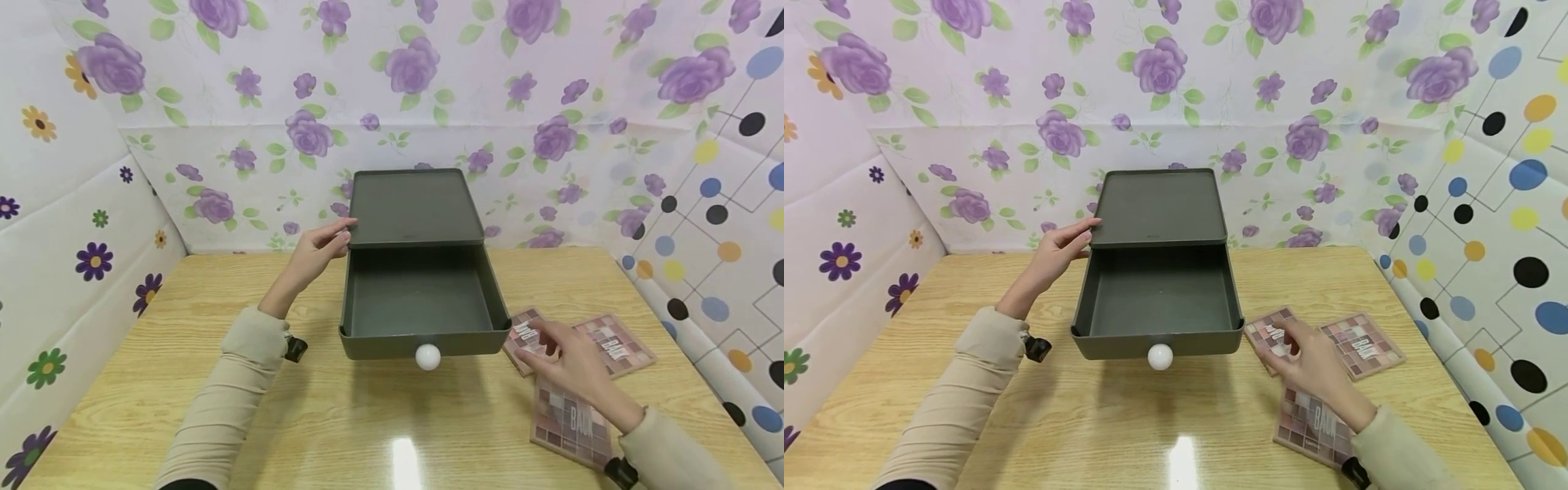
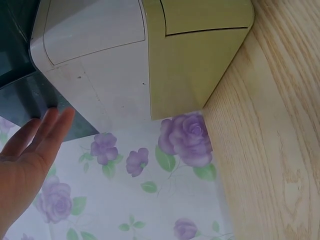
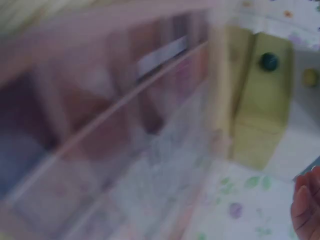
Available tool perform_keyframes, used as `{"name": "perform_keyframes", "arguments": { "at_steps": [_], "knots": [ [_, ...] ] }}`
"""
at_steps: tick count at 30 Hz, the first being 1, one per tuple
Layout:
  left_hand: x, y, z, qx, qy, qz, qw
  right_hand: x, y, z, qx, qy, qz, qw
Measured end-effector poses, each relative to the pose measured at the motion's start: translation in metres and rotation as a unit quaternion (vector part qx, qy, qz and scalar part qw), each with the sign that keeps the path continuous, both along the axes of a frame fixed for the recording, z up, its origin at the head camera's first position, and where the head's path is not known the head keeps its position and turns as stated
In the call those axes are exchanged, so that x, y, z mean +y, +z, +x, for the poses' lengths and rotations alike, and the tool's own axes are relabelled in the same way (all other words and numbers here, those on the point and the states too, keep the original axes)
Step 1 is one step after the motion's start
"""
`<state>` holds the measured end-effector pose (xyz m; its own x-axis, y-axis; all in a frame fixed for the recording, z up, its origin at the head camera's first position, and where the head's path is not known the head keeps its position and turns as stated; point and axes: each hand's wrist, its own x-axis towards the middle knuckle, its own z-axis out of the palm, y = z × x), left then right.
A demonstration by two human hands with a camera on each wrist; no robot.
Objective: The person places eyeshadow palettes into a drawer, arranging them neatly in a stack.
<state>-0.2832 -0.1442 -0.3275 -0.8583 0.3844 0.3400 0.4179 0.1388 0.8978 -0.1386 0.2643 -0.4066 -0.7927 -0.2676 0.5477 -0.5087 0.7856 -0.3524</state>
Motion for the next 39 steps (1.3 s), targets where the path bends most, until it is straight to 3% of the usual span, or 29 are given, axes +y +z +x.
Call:
{"name": "perform_keyframes", "arguments": {
  "at_steps": [6, 14, 27, 35, 39],
  "knots": [
    [0.000, 0.000, 0.000, 0.003, 0.003, -0.001, 1.0000, 0.018, -0.015, -0.014, -0.152, -0.055, 0.055, 0.985],
    [0.001, 0.002, 0.001, -0.009, 0.002, -0.005, 0.9999, 0.031, -0.029, -0.020, -0.239, -0.079, 0.099, 0.963],
    [0.001, 0.002, 0.000, 0.004, 0.007, -0.005, 1.0000, 0.031, -0.045, -0.023, -0.237, -0.105, 0.167, 0.951],
    [0.001, 0.002, 0.000, 0.012, 0.011, -0.007, 0.9998, 0.031, -0.043, -0.024, -0.232, -0.109, 0.119, 0.959],
    [0.002, 0.005, 0.003, 0.011, 0.010, -0.012, 0.9998, 0.032, -0.033, -0.021, -0.231, -0.111, 0.087, 0.963]
  ]
}}
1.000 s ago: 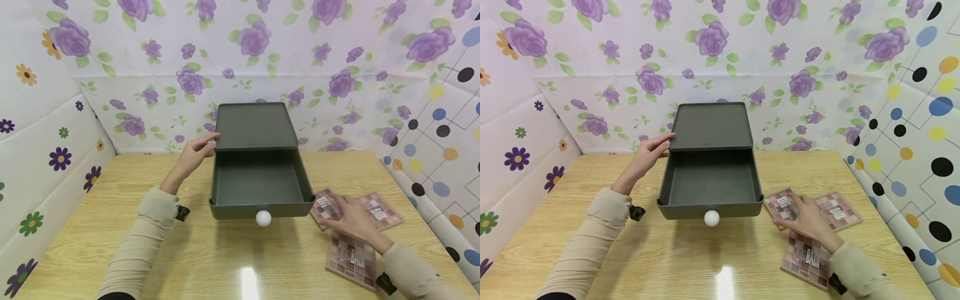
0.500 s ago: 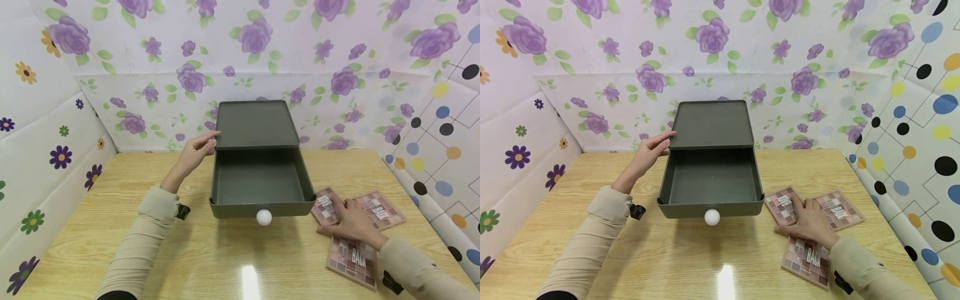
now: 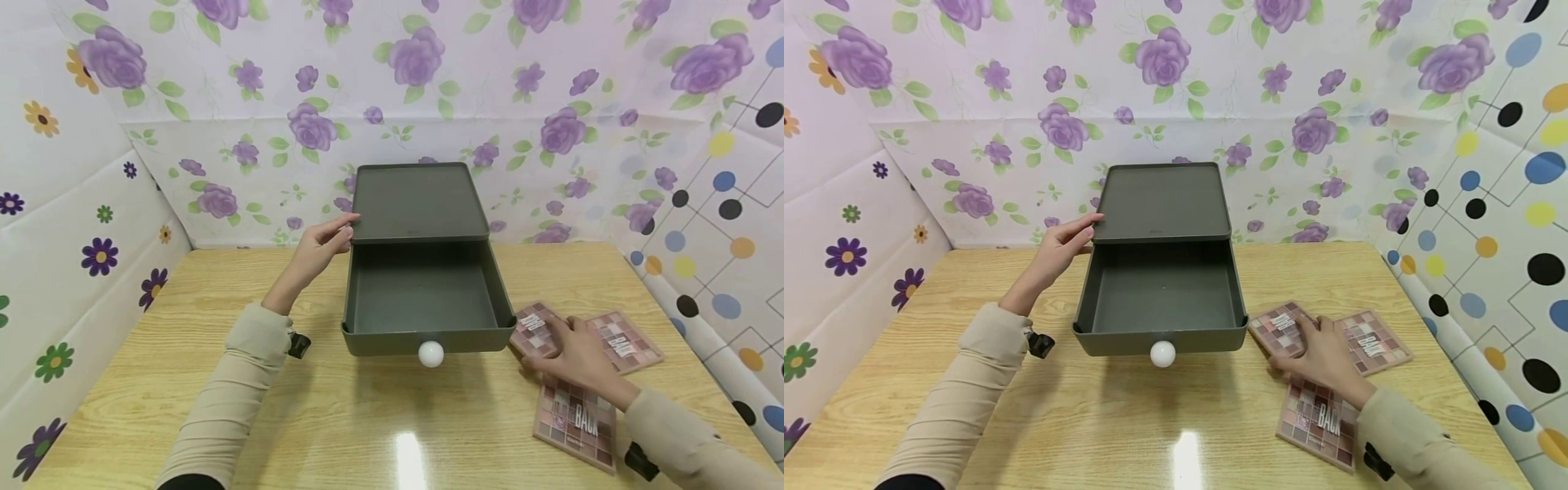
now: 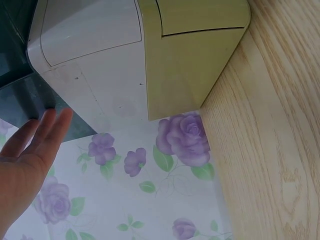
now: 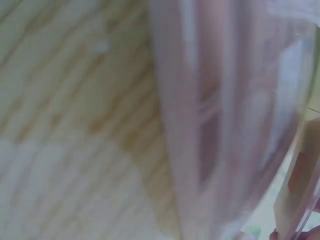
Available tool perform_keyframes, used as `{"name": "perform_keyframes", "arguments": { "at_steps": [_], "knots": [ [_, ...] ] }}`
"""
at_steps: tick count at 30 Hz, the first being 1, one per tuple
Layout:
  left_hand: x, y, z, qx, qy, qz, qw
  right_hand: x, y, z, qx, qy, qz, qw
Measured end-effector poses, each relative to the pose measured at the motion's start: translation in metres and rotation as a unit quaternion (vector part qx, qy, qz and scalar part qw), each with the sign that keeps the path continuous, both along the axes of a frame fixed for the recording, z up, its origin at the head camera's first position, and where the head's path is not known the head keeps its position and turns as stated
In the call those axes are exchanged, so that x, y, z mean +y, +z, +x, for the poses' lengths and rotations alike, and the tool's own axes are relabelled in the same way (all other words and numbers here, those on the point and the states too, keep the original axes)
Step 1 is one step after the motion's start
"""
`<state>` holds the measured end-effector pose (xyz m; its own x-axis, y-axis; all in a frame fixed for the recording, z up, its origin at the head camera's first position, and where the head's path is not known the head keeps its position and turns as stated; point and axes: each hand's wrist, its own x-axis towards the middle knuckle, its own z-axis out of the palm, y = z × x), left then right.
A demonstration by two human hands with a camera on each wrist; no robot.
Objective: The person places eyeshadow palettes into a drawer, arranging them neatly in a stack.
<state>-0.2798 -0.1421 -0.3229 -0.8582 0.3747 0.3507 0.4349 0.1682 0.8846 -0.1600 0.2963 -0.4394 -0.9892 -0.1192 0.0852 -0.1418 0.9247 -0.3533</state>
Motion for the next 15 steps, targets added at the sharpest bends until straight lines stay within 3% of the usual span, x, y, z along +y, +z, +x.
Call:
{"name": "perform_keyframes", "arguments": {
  "at_steps": [6, 10, 15],
  "knots": [
    [0.005, 0.018, 0.017, -0.009, -0.002, -0.007, 0.9999, 0.003, 0.019, 0.006, 0.037, 0.003, -0.040, 0.999],
    [0.005, 0.018, 0.017, -0.007, 0.000, -0.011, 0.9999, 0.004, 0.030, 0.010, 0.086, 0.013, -0.053, 0.995],
    [0.001, 0.004, 0.006, -0.012, -0.007, 0.003, 0.9999, 0.005, 0.046, 0.017, 0.132, 0.025, -0.060, 0.989]
  ]
}}
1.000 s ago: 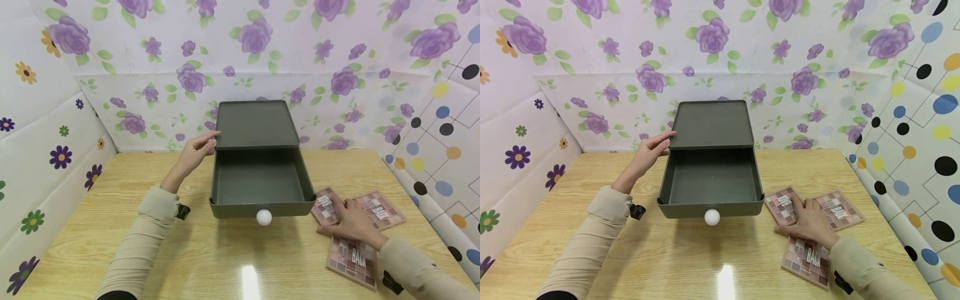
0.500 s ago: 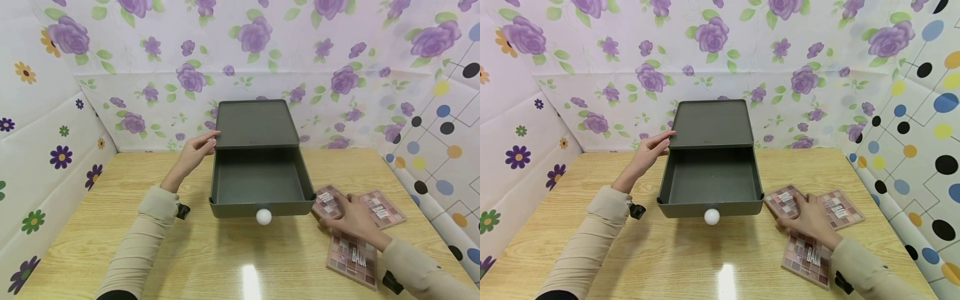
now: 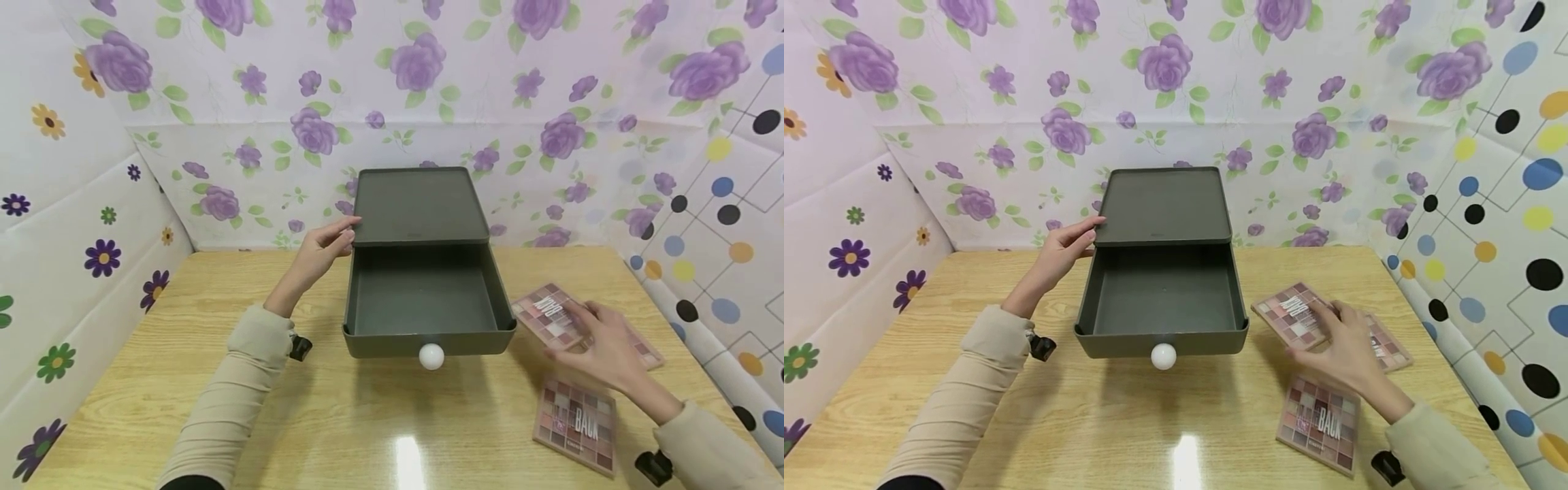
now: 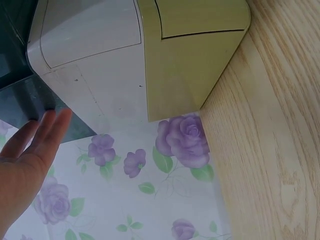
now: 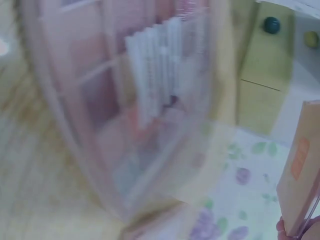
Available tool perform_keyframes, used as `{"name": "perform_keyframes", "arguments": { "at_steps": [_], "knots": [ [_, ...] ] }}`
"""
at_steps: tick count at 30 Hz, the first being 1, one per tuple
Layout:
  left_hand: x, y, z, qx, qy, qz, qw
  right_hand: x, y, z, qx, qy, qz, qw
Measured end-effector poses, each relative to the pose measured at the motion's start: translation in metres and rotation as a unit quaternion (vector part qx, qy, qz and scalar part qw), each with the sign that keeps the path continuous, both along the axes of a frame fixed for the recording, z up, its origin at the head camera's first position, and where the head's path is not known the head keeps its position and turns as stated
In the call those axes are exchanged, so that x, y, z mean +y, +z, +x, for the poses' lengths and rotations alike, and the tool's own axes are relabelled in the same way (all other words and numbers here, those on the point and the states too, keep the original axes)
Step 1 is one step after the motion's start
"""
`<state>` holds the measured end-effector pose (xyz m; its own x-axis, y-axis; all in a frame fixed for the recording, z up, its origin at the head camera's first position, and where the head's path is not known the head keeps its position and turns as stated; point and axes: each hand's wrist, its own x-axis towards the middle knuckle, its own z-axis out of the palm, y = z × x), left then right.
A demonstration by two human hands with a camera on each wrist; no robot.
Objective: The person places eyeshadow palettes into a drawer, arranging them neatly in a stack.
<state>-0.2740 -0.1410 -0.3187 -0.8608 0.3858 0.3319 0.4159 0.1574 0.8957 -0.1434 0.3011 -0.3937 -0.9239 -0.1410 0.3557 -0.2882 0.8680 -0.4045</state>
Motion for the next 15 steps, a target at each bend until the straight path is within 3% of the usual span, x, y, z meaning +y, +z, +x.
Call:
{"name": "perform_keyframes", "arguments": {
  "at_steps": [5, 15],
  "knots": [
    [-0.002, -0.010, -0.007, 0.002, 0.000, 0.009, 1.0000, 0.001, 0.016, 0.004, 0.034, 0.023, -0.017, 0.999],
    [-0.002, -0.013, -0.008, 0.000, -0.001, 0.026, 0.9997, 0.006, 0.060, 0.009, 0.052, 0.093, -0.043, 0.993]
  ]
}}
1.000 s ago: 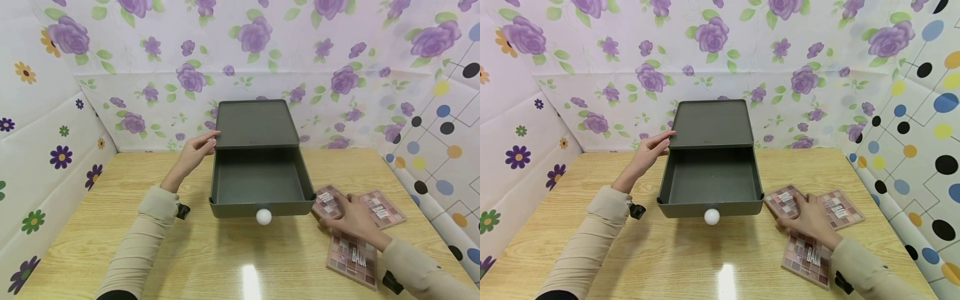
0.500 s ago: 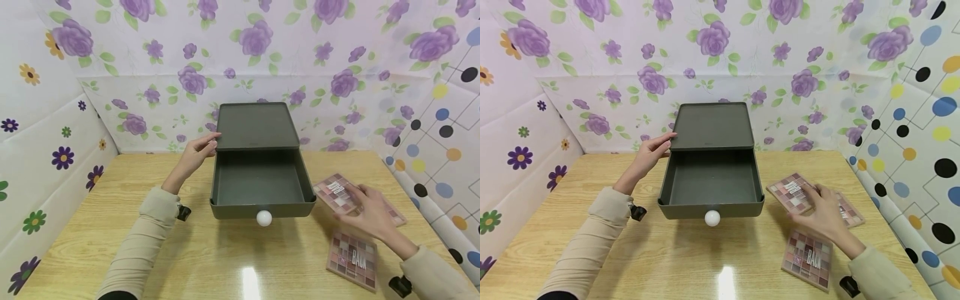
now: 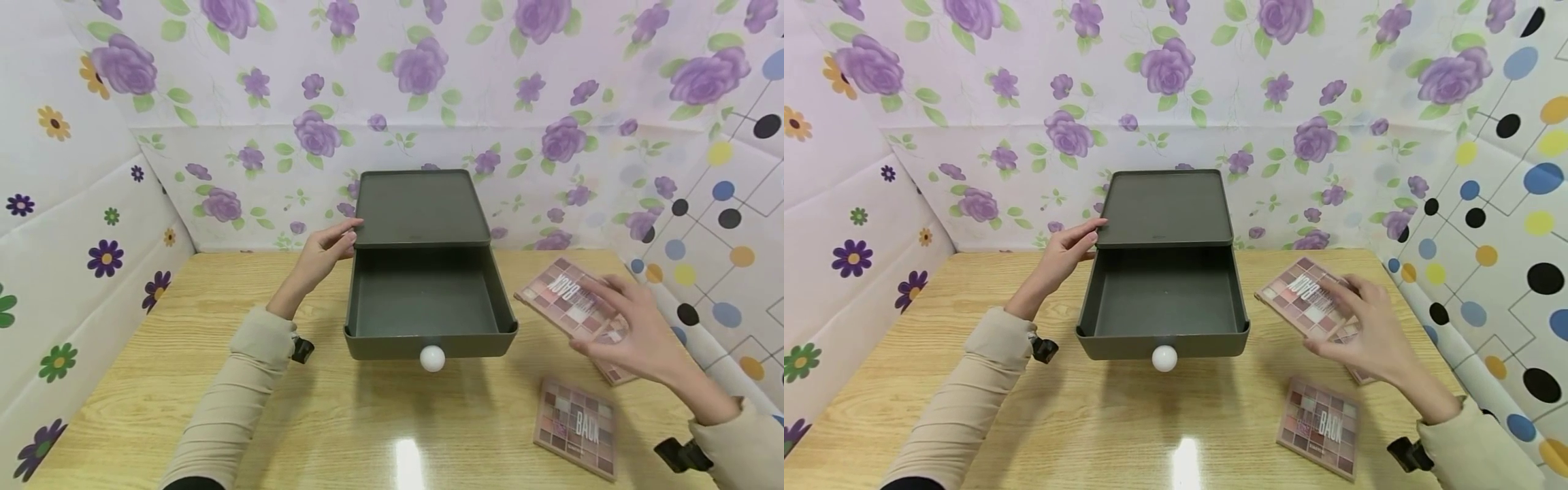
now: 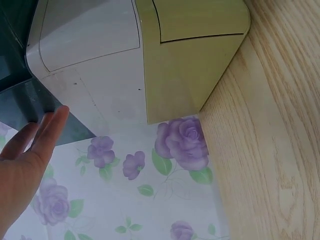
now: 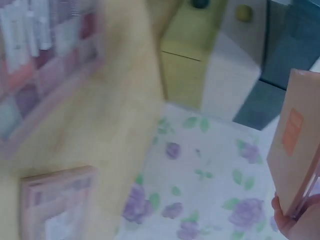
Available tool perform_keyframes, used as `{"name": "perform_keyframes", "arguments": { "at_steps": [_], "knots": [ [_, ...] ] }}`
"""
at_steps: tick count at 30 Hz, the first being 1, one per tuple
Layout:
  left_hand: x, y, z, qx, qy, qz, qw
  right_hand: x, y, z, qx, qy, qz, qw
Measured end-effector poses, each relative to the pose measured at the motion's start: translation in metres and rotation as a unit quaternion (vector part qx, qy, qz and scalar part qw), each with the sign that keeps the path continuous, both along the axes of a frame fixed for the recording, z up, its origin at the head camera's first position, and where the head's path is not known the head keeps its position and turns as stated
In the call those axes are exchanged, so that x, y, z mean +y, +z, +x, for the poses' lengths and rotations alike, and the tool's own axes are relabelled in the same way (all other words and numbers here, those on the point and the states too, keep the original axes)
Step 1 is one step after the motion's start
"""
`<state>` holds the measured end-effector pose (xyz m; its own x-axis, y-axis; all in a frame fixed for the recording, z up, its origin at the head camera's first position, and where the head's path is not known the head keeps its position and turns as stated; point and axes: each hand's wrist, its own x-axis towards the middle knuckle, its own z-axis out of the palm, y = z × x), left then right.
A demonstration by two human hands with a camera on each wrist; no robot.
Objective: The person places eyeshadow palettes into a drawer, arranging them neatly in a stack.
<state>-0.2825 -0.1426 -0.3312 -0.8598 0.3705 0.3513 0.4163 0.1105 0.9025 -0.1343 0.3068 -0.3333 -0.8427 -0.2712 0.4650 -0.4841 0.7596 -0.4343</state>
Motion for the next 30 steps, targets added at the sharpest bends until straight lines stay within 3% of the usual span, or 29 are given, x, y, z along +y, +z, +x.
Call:
{"name": "perform_keyframes", "arguments": {
  "at_steps": [5, 10, 13, 21, 25, 30],
  "knots": [
    [0.002, 0.007, 0.007, -0.011, -0.003, -0.001, 0.9999, 0.003, 0.019, 0.003, -0.019, 0.019, -0.004, 1.000],
    [0.006, 0.019, 0.020, -0.010, -0.001, -0.011, 0.9999, 0.001, 0.033, 0.001, 0.008, 0.047, 0.003, 0.999],
    [0.007, 0.020, 0.021, -0.008, 0.002, -0.012, 0.9999, -0.002, 0.039, -0.002, 0.023, 0.067, 0.018, 0.997],
    [0.001, 0.001, 0.002, -0.004, -0.001, -0.002, 1.0000, -0.012, 0.051, -0.007, 0.007, 0.098, 0.026, 0.995],
    [0.000, -0.001, 0.000, 0.008, 0.001, -0.006, 1.0000, -0.021, 0.054, -0.012, 0.008, 0.118, 0.032, 0.992],
    [0.001, -0.002, 0.000, 0.011, 0.001, -0.005, 0.9999, -0.036, 0.058, -0.022, 0.042, 0.149, 0.063, 0.986]
  ]
}}
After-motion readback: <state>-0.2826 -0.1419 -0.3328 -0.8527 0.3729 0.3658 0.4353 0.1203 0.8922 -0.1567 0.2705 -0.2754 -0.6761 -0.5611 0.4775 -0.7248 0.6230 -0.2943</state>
